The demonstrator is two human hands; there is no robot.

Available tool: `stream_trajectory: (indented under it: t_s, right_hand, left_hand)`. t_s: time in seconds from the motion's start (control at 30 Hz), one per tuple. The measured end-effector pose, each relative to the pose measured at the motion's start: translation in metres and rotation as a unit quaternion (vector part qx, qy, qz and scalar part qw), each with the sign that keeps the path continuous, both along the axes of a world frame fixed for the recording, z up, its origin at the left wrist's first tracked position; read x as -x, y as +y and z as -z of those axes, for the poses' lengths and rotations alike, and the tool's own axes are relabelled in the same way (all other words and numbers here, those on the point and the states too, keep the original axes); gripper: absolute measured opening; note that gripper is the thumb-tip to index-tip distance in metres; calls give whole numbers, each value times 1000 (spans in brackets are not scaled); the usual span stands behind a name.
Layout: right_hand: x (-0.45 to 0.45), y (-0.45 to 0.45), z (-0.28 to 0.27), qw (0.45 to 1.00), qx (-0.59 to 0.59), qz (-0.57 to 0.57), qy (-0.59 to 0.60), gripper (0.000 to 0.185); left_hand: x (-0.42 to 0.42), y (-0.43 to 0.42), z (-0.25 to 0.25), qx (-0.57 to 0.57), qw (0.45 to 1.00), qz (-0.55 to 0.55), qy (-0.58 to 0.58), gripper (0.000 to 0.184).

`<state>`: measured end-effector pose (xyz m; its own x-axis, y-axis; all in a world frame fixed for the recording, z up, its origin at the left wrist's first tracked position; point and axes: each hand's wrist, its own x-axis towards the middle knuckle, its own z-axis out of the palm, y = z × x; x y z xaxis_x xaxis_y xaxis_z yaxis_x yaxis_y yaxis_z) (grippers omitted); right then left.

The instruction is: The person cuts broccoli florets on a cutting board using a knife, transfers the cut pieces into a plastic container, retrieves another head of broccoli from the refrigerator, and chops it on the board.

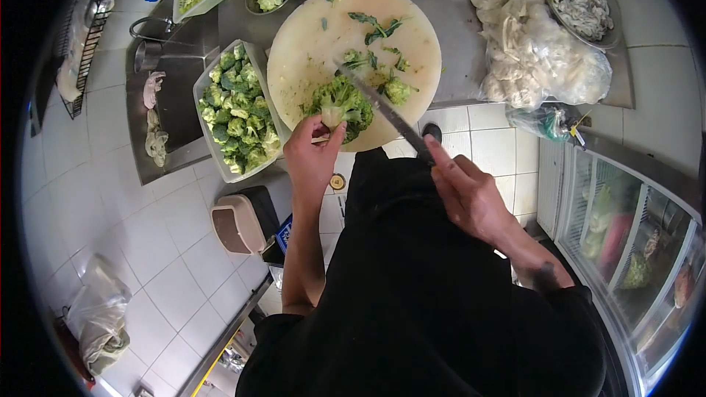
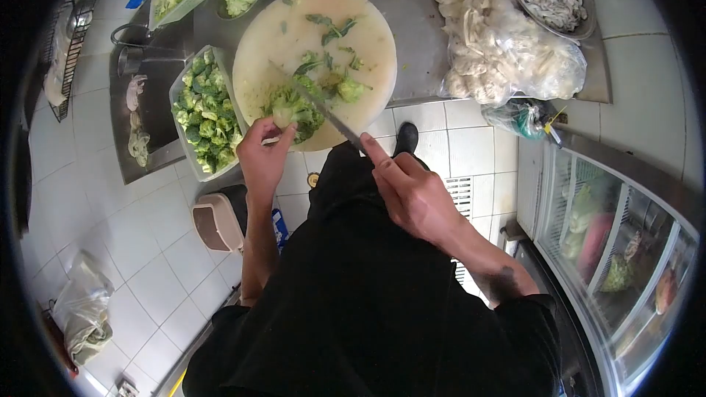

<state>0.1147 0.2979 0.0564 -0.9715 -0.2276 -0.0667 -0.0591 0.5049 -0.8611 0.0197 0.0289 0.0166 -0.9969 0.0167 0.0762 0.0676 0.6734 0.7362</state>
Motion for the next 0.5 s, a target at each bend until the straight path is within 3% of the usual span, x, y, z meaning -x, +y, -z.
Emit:
stream_trajectory:
  t_s: [0.17,0.33,0.5]
  right_hand:
    - [1,3,19,993,-67,-73,-62,59]
    - [10,19,13,998,-7,-27,-54,57]
    - [20,32,19,997,-42,55,-34,56]
  left_hand:
    - [0,-3,2,-6,999,-23,-34,29]
    - [1,-3,0,-10,1000,-18,-5,31]
    - [2,-24,11,10,1000,-23,15,35]
